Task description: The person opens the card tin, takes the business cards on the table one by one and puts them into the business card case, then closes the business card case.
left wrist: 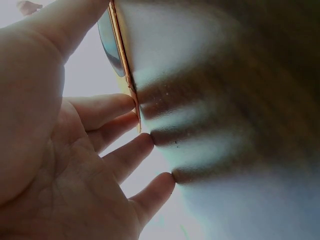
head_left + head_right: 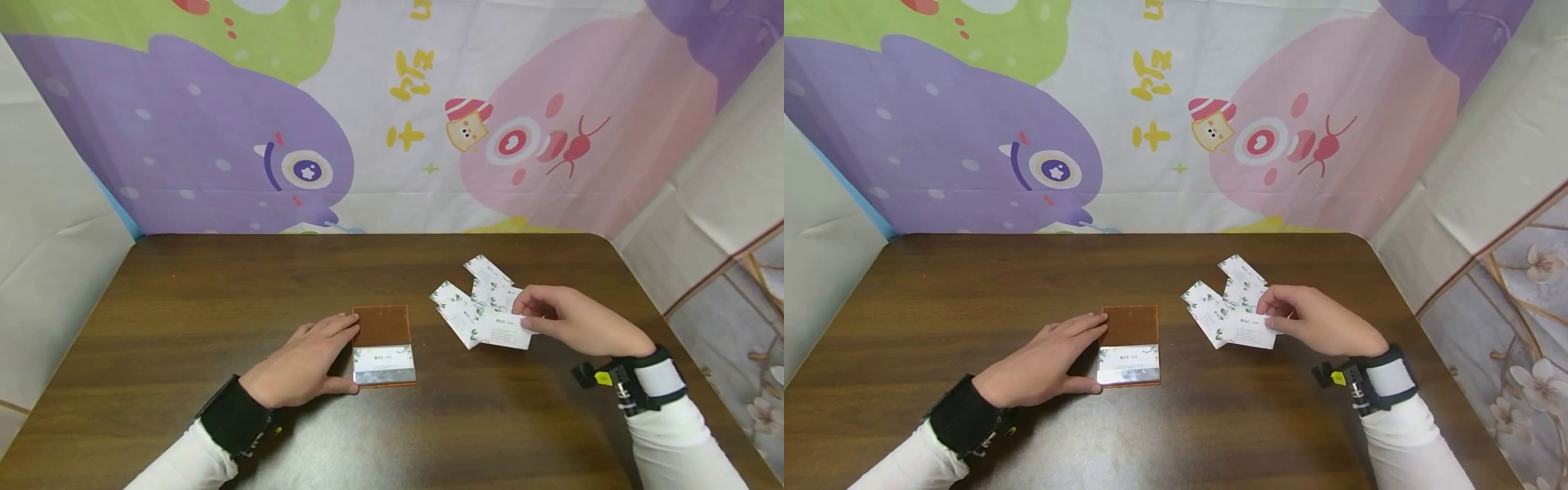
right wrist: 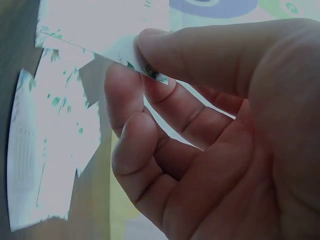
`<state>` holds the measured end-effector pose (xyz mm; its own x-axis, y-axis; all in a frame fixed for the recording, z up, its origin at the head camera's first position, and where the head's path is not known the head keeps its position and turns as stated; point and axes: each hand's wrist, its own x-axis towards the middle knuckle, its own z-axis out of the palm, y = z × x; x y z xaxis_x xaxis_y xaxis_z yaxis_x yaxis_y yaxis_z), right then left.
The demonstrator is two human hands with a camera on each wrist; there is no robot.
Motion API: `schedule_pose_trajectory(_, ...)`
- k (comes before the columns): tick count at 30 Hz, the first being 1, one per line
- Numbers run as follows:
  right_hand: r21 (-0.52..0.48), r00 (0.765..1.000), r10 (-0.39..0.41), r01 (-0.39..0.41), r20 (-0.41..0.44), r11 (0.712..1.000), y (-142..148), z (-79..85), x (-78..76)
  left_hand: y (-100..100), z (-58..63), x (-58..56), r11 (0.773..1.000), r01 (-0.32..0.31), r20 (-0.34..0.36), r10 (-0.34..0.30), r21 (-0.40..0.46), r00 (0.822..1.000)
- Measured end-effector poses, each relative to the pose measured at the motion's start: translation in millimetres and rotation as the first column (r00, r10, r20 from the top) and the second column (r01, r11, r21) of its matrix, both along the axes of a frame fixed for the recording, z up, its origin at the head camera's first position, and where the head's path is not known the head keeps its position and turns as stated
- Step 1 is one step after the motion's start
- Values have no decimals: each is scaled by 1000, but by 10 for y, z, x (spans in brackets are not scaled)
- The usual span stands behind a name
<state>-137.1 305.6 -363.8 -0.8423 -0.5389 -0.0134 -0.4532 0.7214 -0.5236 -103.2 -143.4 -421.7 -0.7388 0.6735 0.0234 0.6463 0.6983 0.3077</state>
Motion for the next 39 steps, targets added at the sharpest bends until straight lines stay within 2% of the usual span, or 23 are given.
schedule_pose_trajectory(18,-60,999,45,-44,9,997,-475,52,-138,2,13,-2,1000,-2,-5,2,1,1000)
schedule_pose_trajectory(27,-94,997,74,-74,-12,993,-695,-13,-218,8,1,-6,1000,-12,-1,12,-6,1000)
schedule_pose_trajectory(39,-105,995,102,-100,20,989,-960,-46,-261,8,9,-3,1000,-12,4,12,-6,1000)
